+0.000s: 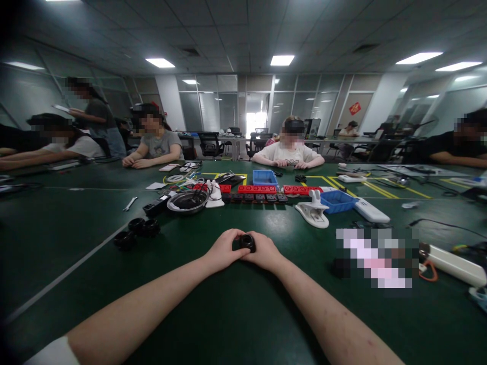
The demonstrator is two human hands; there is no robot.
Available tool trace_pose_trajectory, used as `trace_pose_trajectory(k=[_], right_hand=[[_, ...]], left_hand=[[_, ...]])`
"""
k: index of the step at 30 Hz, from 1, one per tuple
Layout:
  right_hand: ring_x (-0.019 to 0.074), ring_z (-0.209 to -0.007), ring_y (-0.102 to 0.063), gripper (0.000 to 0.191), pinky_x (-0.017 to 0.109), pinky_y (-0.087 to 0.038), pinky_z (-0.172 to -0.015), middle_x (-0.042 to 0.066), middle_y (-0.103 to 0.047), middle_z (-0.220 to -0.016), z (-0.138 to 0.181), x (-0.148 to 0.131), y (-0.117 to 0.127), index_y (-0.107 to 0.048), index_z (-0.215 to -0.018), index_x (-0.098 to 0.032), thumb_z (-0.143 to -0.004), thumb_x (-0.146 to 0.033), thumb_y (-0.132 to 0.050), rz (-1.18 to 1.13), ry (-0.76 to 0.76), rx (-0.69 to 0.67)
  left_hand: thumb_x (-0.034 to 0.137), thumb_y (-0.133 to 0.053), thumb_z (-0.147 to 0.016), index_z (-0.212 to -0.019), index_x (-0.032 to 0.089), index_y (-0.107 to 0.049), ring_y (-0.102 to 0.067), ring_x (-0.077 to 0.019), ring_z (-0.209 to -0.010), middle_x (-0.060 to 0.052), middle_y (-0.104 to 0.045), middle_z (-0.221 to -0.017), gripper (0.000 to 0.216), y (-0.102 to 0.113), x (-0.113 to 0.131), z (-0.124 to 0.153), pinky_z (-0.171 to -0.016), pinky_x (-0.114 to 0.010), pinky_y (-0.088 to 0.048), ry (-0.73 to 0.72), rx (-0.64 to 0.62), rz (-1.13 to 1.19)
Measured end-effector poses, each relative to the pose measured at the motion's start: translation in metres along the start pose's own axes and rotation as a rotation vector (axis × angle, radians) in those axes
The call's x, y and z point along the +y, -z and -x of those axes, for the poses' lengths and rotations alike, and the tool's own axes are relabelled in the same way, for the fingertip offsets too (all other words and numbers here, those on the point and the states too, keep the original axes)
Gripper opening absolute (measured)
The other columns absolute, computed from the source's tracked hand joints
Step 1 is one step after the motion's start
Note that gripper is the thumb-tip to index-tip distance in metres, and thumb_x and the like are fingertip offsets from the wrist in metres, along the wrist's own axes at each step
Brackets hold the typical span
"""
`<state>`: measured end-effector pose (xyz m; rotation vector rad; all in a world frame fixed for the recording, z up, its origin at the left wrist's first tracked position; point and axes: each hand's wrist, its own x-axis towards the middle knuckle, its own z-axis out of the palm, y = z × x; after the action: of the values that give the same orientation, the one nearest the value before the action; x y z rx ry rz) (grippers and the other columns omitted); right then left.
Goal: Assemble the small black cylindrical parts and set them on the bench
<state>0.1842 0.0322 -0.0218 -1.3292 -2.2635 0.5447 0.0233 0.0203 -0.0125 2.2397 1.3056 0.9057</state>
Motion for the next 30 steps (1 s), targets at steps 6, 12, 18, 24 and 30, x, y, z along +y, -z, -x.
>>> trace_pose_trajectory(k=[6,12,18,24,30], right_hand=[[0.0184,-0.085,-0.054,0.043,0.031,-0.042,-0.076,0.004,-0.059,-0.094,-0.002,0.014,0.016,-0.051,-0.103,-0.015,-0.062,-0.023,-0.064,-0.412,0.057,-0.269],[0.0169,-0.081,-0.055,0.033,0.030,-0.042,-0.075,0.001,-0.060,-0.087,-0.001,0.016,0.028,-0.055,-0.099,-0.015,-0.067,-0.021,-0.060,-0.445,0.027,-0.420],[0.0146,-0.076,-0.054,0.029,0.026,-0.041,-0.069,-0.001,-0.059,-0.081,-0.002,0.019,0.027,-0.056,-0.092,-0.015,-0.064,-0.021,-0.062,-0.473,0.018,-0.404],[0.0125,-0.059,-0.048,0.033,0.022,-0.032,-0.051,-0.002,-0.053,-0.064,-0.002,0.012,0.002,-0.051,-0.072,-0.015,-0.054,-0.036,-0.070,-0.109,-0.116,-0.062],[0.0183,-0.071,-0.053,0.041,0.027,-0.037,-0.060,0.005,-0.059,-0.080,0.000,0.004,-0.001,-0.054,-0.086,-0.016,-0.058,-0.042,-0.066,0.087,-0.081,0.022]], left_hand=[[0.033,-0.068,-0.063,-0.100,0.019,-0.053,-0.049,-0.0215,-0.094,-0.005,-0.055,-0.097,0.042,0.006,0.004,0.000,-0.082,-0.033,-0.038,-0.055,-0.016,0.031],[0.029,-0.064,-0.068,-0.106,0.021,-0.055,-0.051,-0.0200,-0.094,-0.004,-0.058,-0.100,0.040,0.014,0.001,-0.004,-0.082,-0.032,-0.040,-0.120,-0.171,0.094],[0.026,-0.064,-0.068,-0.108,0.021,-0.055,-0.053,-0.0189,-0.092,-0.004,-0.058,-0.101,0.042,0.018,0.001,-0.006,-0.078,-0.029,-0.042,-0.100,-0.216,0.139],[0.026,-0.068,-0.061,-0.096,0.019,-0.057,-0.053,-0.0182,-0.081,-0.003,-0.057,-0.090,0.037,0.005,0.002,-0.002,-0.072,-0.029,-0.043,0.046,-0.051,0.068],[0.029,-0.067,-0.062,-0.092,0.018,-0.056,-0.052,-0.0200,-0.084,-0.004,-0.055,-0.089,0.034,0.001,0.000,0.000,-0.072,-0.030,-0.042,0.069,0.042,-0.002]])
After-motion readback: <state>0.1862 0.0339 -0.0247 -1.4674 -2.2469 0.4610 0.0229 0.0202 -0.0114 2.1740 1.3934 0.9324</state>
